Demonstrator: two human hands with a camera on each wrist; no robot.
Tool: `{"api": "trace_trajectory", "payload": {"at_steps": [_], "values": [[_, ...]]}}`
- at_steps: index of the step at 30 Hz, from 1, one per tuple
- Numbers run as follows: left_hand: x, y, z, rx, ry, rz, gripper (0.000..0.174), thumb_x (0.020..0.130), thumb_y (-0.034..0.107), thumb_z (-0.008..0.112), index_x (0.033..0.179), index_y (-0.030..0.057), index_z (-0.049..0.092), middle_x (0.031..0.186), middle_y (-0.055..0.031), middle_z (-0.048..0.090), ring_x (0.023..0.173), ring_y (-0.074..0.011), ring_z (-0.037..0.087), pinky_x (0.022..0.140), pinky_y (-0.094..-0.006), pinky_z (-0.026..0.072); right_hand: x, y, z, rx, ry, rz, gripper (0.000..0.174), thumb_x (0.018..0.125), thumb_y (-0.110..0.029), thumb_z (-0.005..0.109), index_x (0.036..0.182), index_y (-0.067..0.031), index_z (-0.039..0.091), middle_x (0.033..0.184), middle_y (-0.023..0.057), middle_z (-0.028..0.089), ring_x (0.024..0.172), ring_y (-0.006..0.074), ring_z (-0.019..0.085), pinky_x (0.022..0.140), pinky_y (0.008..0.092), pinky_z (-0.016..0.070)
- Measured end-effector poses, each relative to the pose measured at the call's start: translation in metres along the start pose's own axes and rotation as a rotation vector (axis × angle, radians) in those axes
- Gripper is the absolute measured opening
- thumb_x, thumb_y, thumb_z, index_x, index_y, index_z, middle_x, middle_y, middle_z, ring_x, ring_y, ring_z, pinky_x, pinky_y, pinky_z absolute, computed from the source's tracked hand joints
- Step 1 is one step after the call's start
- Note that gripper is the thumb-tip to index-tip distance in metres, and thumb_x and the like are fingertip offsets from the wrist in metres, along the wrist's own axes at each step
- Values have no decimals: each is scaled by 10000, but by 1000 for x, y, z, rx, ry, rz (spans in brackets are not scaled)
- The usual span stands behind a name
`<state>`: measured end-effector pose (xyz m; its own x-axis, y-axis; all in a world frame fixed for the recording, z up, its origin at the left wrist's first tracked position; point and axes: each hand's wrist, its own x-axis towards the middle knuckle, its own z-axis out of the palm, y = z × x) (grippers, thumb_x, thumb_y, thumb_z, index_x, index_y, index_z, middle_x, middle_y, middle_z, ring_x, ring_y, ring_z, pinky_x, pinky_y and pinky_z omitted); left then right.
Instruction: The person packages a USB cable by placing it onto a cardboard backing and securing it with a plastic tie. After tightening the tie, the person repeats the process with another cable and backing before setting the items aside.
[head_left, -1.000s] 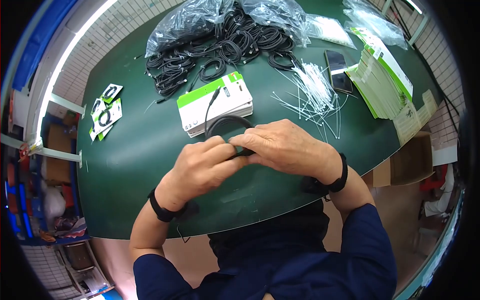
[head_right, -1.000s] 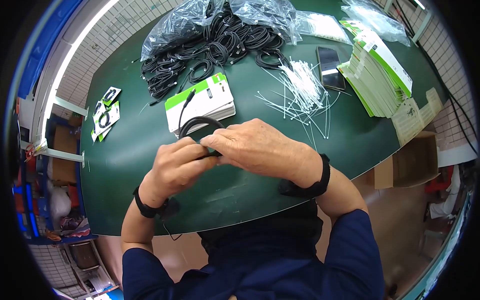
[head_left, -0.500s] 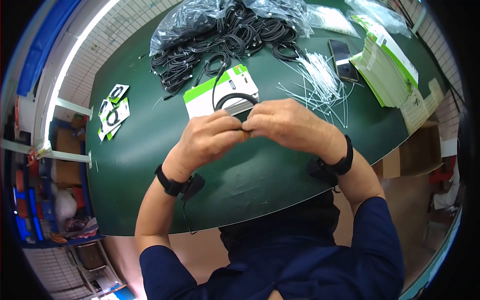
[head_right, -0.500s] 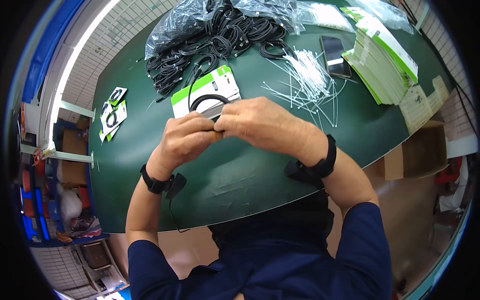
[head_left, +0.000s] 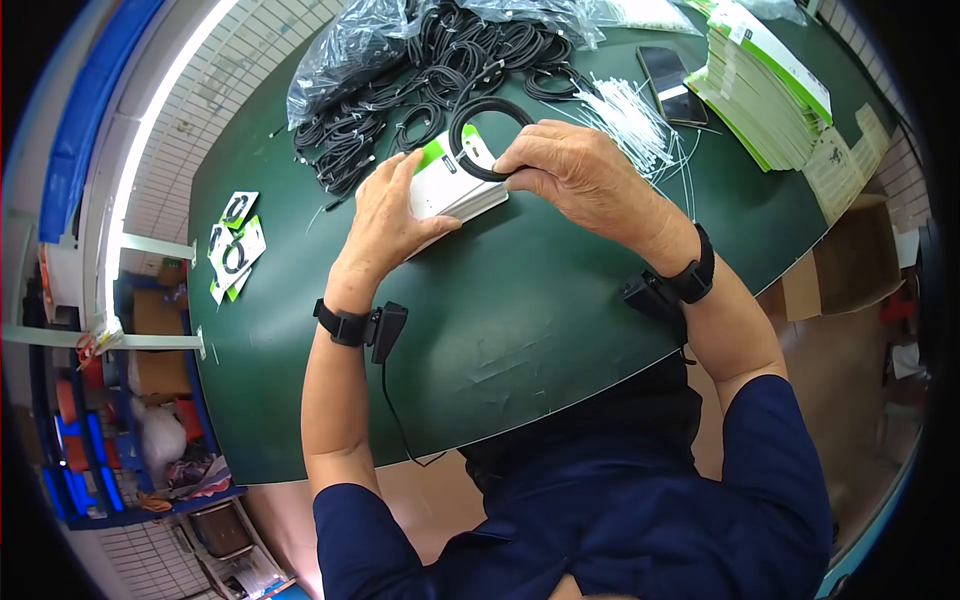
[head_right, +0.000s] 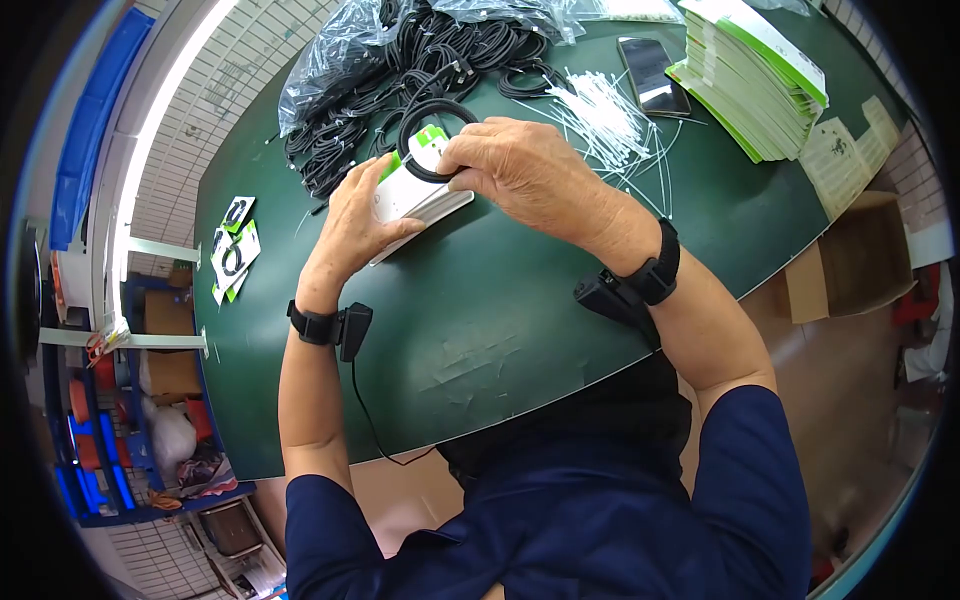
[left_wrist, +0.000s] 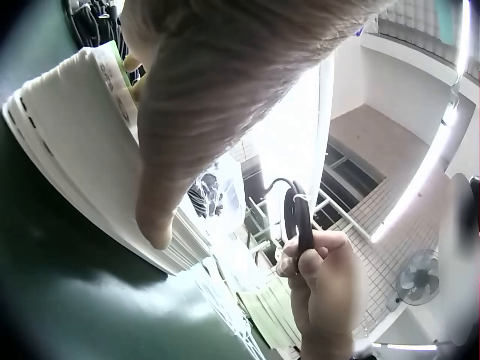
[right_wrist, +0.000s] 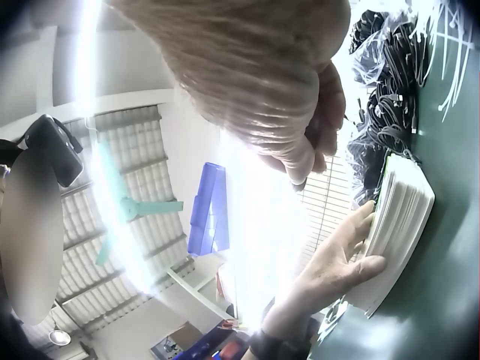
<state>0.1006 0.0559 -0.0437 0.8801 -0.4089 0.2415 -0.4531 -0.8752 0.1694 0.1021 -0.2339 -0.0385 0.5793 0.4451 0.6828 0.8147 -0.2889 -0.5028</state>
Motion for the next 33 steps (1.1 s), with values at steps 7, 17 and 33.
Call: {"api": "trace_trajectory", "payload": {"at_steps": [7, 17, 33], "values": [[-2, -3, -15, -206, -2, -13, 719, 807, 286, 879, 1409, 13, 597, 1323, -201, 674, 1236, -387, 637, 1058, -446, 511, 2, -7, 1, 152, 54, 55, 177, 893, -78, 783, 1044, -34, 703, 956, 114, 714, 870, 309, 696, 748, 381, 558], [-48, 41, -49, 238, 361, 237, 182, 915, 63, 707, 1094, 33, 715, 1000, -101, 758, 887, -273, 743, 751, -359, 583, 1, -24, -8, 342, 77, 137, 204, 905, 15, 771, 1100, 9, 708, 977, 93, 719, 860, 185, 697, 770, 295, 553], [-103, 82, -16, 8, 414, 206, 171, 838, 81, 782, 996, 59, 723, 875, -58, 702, 749, -197, 672, 621, -331, 517, -21, -52, 65, 208, -52, -32, 254, 860, 29, 799, 1083, -26, 690, 949, 118, 692, 824, 269, 692, 726, 340, 569]]}}
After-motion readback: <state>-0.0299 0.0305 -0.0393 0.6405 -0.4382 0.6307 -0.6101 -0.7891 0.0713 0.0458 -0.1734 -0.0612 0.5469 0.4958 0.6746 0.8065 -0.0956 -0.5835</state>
